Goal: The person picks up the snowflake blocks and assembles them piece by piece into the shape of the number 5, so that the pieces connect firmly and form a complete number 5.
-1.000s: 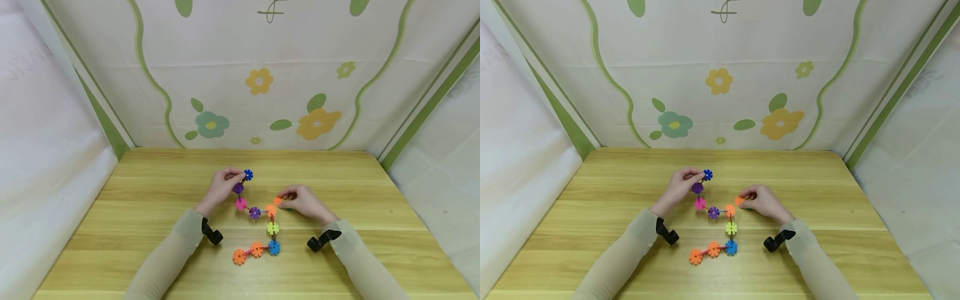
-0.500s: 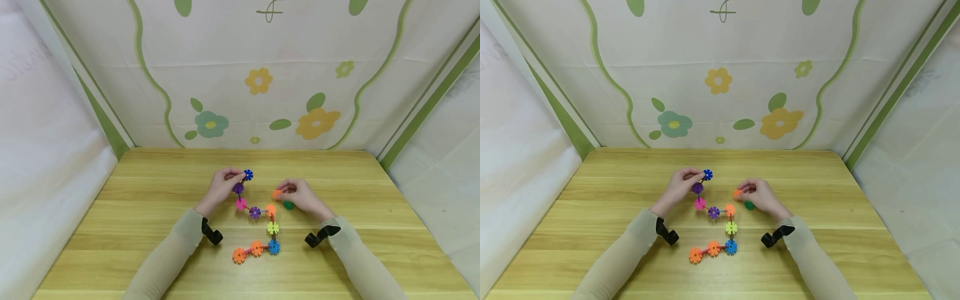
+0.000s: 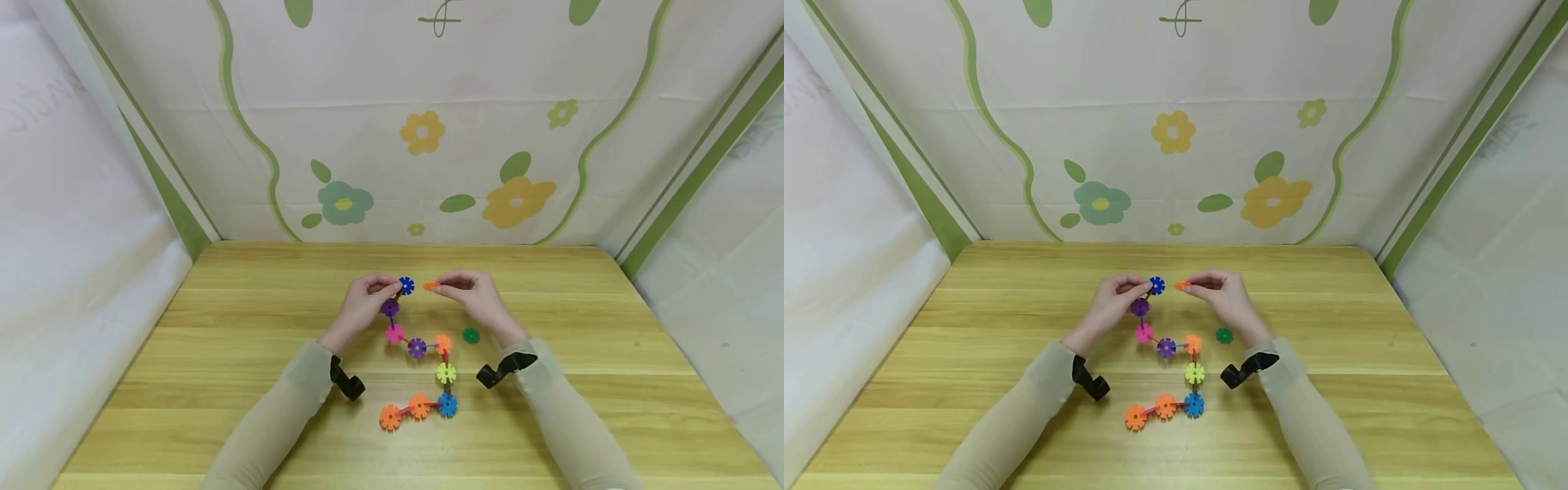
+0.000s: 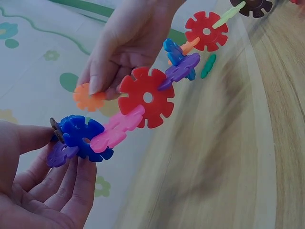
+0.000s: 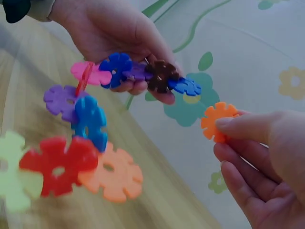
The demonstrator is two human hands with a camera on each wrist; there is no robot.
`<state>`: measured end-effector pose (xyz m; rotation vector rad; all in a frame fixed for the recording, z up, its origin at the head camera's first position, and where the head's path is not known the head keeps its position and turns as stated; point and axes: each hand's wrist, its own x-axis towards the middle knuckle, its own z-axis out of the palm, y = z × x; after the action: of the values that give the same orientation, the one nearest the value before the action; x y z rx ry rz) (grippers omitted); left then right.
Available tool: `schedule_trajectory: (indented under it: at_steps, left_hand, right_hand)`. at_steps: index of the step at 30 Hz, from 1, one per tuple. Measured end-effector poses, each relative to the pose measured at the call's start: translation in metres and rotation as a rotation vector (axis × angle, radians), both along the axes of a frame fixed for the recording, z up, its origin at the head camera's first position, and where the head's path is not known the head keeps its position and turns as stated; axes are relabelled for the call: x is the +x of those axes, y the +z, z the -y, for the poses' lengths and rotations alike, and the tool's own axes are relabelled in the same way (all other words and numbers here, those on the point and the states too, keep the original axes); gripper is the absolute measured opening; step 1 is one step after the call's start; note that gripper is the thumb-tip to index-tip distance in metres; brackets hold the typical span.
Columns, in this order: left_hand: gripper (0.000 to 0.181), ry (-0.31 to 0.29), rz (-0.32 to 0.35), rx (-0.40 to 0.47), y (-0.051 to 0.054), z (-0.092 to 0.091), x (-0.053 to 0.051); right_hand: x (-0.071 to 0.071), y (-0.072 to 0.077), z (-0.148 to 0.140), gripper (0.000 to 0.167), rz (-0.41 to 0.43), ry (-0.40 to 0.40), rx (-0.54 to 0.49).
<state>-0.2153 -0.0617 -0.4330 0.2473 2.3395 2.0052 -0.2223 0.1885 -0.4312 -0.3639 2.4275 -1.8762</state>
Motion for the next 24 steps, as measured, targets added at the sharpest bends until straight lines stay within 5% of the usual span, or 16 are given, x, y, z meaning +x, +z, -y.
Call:
schedule_trajectory:
  at_steps: [24]
  left_hand:
    - [0.021, -0.006, -0.029, -0.058, -0.001, -0.003, 0.000]
  right_hand:
    - [-0.002, -0.003, 0.019, 0.014, -0.098, 0.055, -0.106]
